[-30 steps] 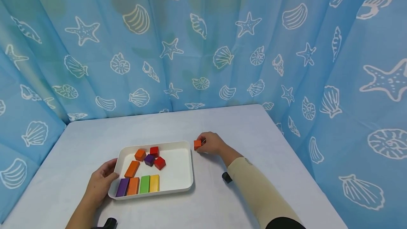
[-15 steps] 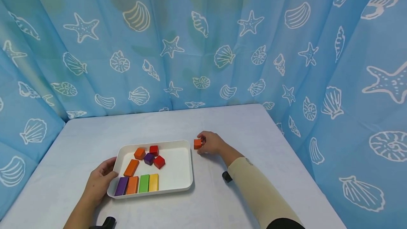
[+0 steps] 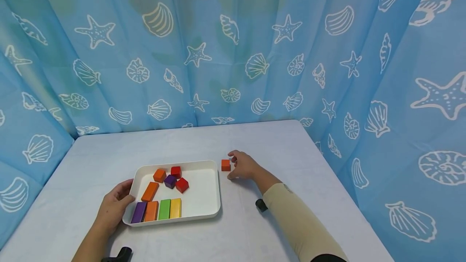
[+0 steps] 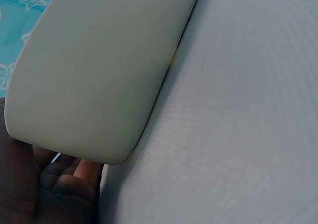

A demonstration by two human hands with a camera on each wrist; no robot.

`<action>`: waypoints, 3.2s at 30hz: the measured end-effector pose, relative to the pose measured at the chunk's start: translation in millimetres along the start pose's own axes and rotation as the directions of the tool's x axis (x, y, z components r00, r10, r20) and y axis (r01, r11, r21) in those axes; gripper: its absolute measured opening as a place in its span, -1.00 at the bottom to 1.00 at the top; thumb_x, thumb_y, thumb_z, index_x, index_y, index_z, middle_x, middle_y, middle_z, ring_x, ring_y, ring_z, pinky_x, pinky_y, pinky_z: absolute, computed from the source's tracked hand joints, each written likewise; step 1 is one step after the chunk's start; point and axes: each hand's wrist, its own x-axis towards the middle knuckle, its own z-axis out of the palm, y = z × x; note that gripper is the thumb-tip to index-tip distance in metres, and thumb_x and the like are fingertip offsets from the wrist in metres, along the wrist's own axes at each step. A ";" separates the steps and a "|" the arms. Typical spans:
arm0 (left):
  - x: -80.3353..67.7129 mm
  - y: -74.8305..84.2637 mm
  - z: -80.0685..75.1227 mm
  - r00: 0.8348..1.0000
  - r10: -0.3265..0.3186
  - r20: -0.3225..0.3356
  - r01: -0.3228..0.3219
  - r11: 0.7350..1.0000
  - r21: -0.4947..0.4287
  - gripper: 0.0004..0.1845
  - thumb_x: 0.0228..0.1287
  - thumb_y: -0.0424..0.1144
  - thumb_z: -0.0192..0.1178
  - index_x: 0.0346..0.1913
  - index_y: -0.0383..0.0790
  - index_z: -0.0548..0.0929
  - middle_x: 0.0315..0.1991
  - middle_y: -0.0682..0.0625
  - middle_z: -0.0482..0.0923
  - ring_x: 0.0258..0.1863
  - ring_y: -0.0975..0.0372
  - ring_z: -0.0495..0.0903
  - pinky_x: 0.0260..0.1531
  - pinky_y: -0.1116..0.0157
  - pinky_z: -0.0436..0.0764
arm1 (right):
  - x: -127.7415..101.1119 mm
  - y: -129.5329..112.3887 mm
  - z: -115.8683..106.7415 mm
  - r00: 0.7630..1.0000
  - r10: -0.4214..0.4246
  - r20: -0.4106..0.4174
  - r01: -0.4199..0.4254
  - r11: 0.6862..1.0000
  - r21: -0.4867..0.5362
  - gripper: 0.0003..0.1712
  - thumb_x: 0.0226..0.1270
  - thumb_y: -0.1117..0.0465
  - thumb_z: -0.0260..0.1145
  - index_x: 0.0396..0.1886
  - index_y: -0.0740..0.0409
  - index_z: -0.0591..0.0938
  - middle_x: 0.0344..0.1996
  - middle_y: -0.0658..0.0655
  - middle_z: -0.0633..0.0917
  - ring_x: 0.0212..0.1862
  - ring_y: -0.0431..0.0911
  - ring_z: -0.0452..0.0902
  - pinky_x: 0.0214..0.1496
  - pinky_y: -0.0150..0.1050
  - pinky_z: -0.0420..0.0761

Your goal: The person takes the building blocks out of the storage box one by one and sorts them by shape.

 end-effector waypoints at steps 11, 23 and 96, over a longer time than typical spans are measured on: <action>-0.2 0.0 0.7 1.000 0.002 0.002 -0.002 1.000 -0.008 -0.32 0.41 -0.41 0.08 0.58 -0.37 0.30 0.56 -0.33 0.29 0.57 -0.19 0.25 0.51 -0.16 0.26 | -2.0 3.8 3.8 1.000 -0.006 -0.011 0.006 1.000 0.002 -0.10 0.05 0.32 0.71 0.42 0.09 0.54 0.18 0.13 0.63 0.09 0.01 0.54 0.18 -0.09 0.70; 1.7 -3.0 -0.1 1.000 -0.003 0.010 0.003 1.000 -0.007 -0.33 0.44 -0.39 0.09 0.60 -0.34 0.29 0.57 -0.31 0.29 0.57 -0.18 0.25 0.51 -0.16 0.26 | -6.3 -24.5 -4.7 0.998 -0.063 -0.029 0.061 0.995 -0.085 0.29 0.05 0.32 0.65 0.73 -0.01 0.13 0.41 0.19 0.48 0.22 0.09 0.53 0.18 0.06 0.73; 2.6 -5.1 5.3 1.000 0.002 -0.009 -0.002 1.000 -0.003 -0.34 0.44 -0.38 0.07 0.58 -0.32 0.32 0.55 -0.31 0.32 0.55 -0.18 0.28 0.50 -0.16 0.30 | -20.6 -80.3 24.9 0.940 -0.323 0.109 0.338 0.921 -0.193 -0.51 0.19 0.25 0.62 0.14 0.00 0.73 -0.08 -0.05 0.62 -0.02 -0.07 0.55 -0.10 -0.30 0.73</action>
